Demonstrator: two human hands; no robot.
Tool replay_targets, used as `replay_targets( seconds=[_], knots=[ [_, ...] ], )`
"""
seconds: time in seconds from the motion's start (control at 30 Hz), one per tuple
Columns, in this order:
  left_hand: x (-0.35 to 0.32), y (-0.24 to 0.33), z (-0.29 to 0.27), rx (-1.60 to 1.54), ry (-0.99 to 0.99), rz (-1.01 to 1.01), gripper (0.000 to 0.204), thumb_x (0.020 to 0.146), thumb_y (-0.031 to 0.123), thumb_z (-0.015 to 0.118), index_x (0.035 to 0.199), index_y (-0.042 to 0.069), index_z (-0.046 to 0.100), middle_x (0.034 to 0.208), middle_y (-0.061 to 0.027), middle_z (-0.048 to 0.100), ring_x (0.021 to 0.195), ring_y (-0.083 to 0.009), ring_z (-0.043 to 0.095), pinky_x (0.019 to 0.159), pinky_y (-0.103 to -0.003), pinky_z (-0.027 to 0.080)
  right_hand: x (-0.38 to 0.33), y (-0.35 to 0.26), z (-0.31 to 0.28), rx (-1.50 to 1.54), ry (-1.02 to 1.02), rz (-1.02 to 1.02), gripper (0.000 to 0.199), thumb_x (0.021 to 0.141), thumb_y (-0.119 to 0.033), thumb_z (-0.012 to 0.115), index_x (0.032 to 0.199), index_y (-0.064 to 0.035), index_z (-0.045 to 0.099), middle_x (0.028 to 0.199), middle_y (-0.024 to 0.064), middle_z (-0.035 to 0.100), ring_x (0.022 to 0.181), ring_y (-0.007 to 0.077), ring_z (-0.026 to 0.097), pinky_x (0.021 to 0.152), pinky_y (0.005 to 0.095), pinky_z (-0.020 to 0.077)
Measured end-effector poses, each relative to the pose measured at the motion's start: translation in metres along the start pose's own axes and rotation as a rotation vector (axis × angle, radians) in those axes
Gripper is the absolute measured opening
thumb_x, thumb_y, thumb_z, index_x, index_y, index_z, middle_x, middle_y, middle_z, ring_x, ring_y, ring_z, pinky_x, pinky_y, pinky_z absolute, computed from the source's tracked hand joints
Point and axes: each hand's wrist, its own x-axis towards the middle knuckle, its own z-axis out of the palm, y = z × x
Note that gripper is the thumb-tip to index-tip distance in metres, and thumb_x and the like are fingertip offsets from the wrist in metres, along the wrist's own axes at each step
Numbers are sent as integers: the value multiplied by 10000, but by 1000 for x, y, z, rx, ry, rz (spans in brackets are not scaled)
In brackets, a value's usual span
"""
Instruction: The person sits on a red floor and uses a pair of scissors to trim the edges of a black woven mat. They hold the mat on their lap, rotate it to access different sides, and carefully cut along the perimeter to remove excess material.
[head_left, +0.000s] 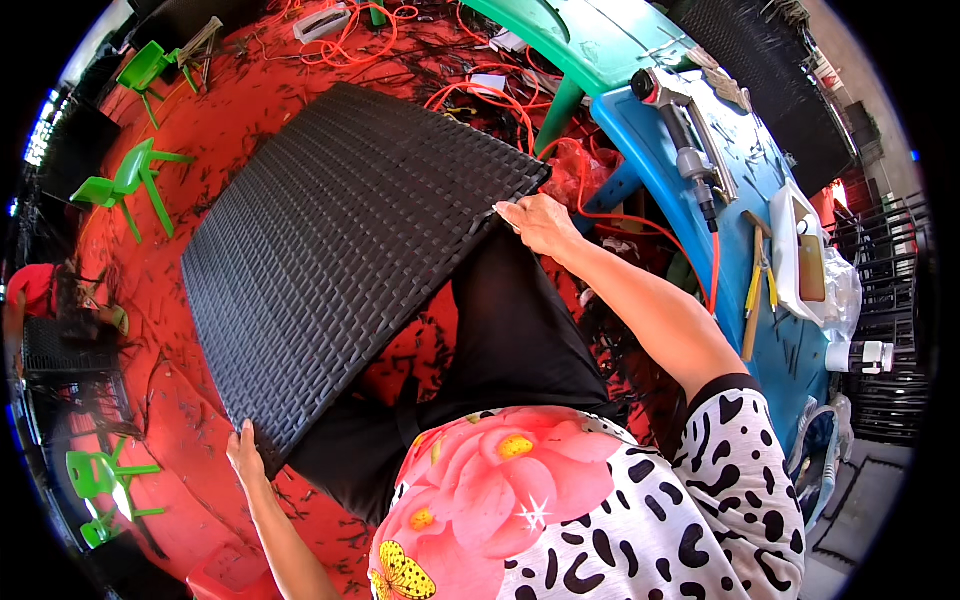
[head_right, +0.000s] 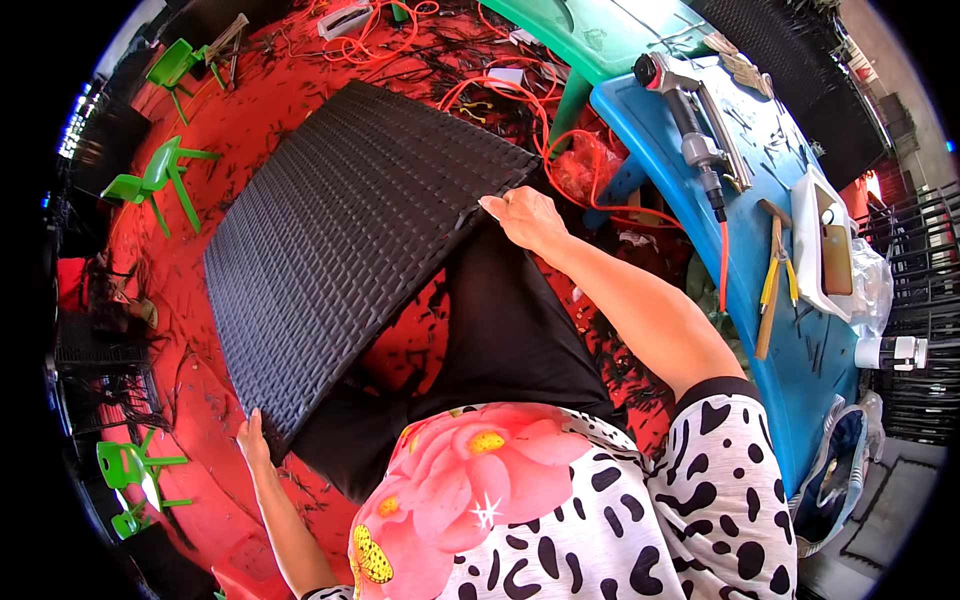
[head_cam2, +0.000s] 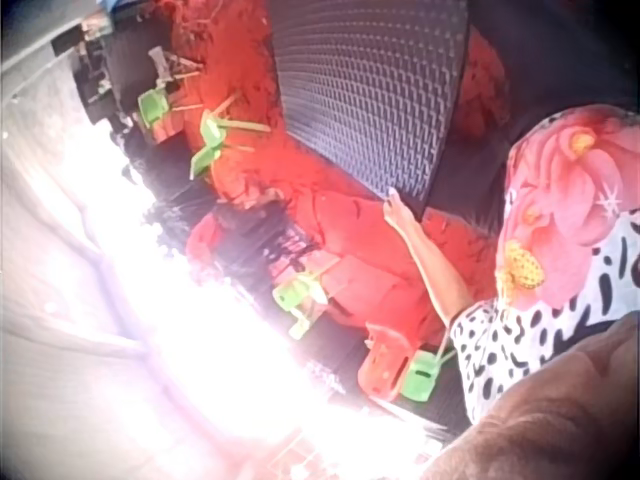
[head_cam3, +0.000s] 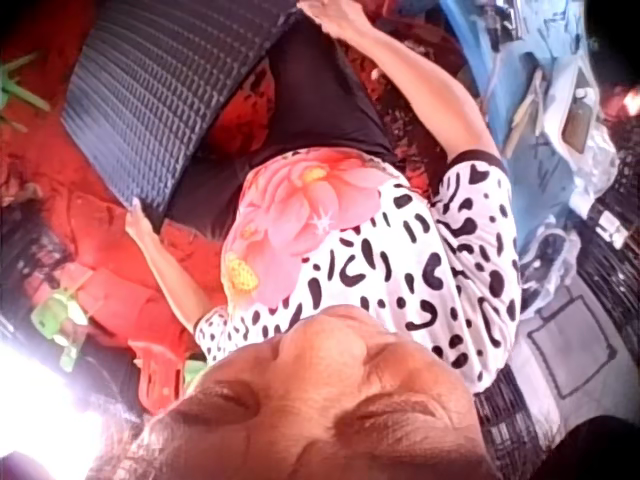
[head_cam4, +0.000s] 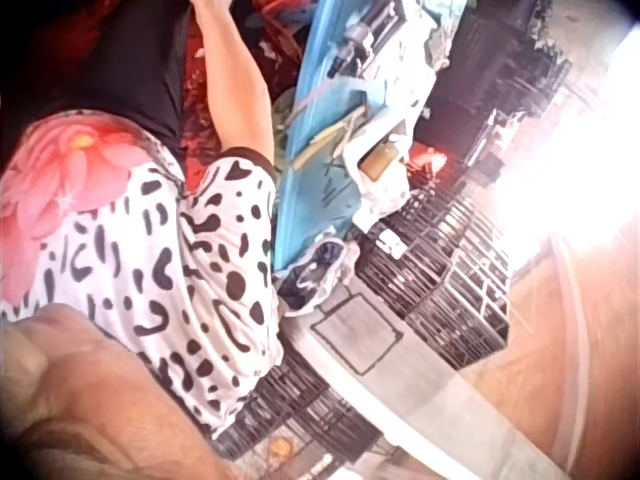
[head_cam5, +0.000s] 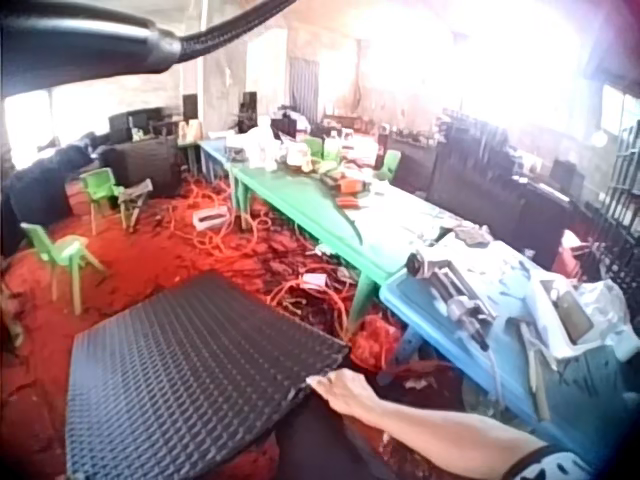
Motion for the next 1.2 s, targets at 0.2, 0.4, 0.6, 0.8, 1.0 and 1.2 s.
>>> replay_targets(
  seconds=[0.2, 0.4, 0.6, 0.8, 1.0, 1.2],
  knots=[
    [0, -1, 6, -96, 10, -15, 361, 792, 274, 647, 603, 48, 440, 600, 29, 379, 567, -90, 345, 513, -283, 303, -15, -8, 9, -249, 254, -195, 382, 856, -388, 556, 764, -18, 588, 784, 217, 605, 830, 398, 579, 707, 466, 442],
    [1, -11, 6, -387, 5, -54, 282, 758, 269, 693, 663, 50, 542, 671, 25, 434, 680, -96, 385, 648, -268, 323, -23, -12, 16, -405, 287, -342, 292, 882, -325, 519, 821, -50, 597, 774, 182, 626, 794, 388, 599, 688, 464, 472],
    [-2, -4, 4, -237, -24, 13, 262, 763, 240, 673, 671, 35, 538, 677, 17, 477, 655, -96, 410, 620, -257, 340, -16, 3, 28, -216, 353, -372, 330, 881, -314, 528, 748, -13, 528, 726, 213, 584, 759, 402, 577, 651, 471, 437],
    [-9, 2, 1, -230, -36, -25, 236, 763, 228, 663, 738, 12, 572, 665, 24, 481, 614, -88, 415, 575, -262, 346, -42, 15, 8, -147, 50, -323, 277, 841, -241, 572, 765, 25, 556, 753, 229, 586, 785, 413, 564, 689, 466, 423],
    [-10, 3, -1, -206, -37, -42, 234, 768, 226, 662, 786, 2, 595, 683, 16, 512, 625, -93, 447, 593, -259, 367, -37, -3, 7, -395, 77, -430, 268, 857, -213, 533, 741, 25, 581, 705, 232, 587, 725, 423, 576, 645, 476, 440],
    [-11, 4, 1, -272, -59, -42, 237, 774, 211, 664, 823, -13, 603, 714, 0, 552, 636, -97, 486, 607, -249, 396, -21, -11, 0, -288, -143, -228, 226, 858, -154, 508, 730, 30, 535, 598, 138, 577, 547, 269, 619, 554, 386, 479]
  ],
)
